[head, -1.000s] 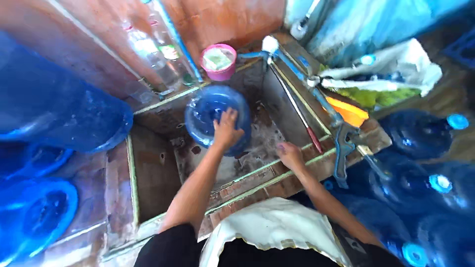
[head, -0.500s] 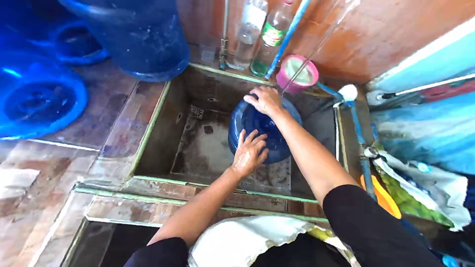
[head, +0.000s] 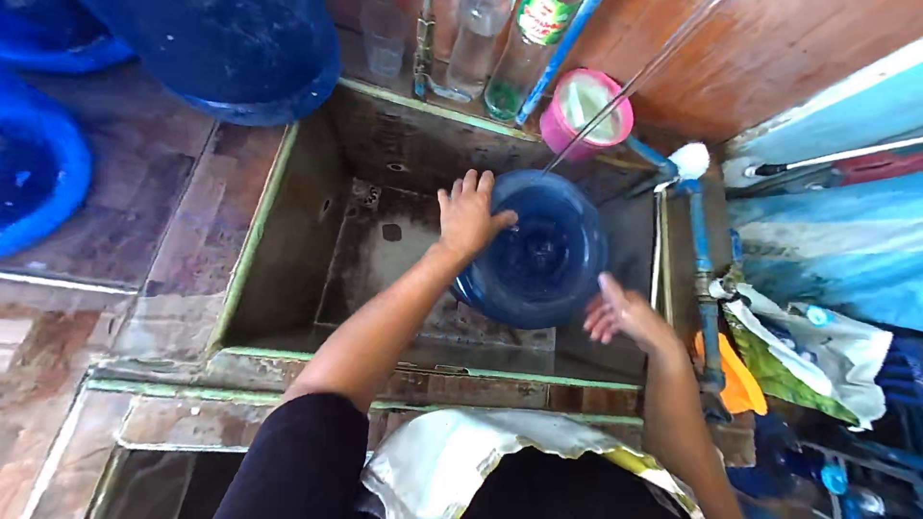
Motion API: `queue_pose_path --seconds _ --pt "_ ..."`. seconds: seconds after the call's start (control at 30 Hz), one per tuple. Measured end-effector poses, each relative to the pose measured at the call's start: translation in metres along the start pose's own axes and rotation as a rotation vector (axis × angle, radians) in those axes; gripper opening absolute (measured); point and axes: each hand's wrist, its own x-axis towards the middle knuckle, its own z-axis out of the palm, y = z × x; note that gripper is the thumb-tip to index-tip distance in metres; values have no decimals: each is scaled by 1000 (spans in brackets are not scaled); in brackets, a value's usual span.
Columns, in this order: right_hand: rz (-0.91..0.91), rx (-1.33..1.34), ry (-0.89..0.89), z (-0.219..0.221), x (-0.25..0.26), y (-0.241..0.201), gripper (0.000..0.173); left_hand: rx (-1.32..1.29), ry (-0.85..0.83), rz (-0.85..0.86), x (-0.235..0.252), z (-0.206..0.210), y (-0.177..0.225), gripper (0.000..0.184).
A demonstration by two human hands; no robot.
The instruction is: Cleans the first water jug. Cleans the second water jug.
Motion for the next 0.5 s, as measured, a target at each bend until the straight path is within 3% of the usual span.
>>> queue_pose_path --seconds 0.07,0.17,0.23,0.27,0.37,0.43,0.5 --pt "-55 10 -145 26 -16 30 47 100 -62 -56 28 -6 17 72" --pt "9 -188 -149 48 -15 50 41 211 -58 116 51 24 42 70" --pt "-22 -224 -21 37 -15 54 42 261 2 357 66 45 47 69" --pt "-61 -201 79 29 -20 53 42 276 15 382 73 49 51 70" --pt "-242 -105 461 11 -41 31 35 270 -69 186 75 50 78 68" --pt "-464 -65 644 6 -44 3 33 222 -171 313 58 58 90 57" --pt "-772 -76 714 10 -33 -31 32 144 -270 552 23 75 89 52"
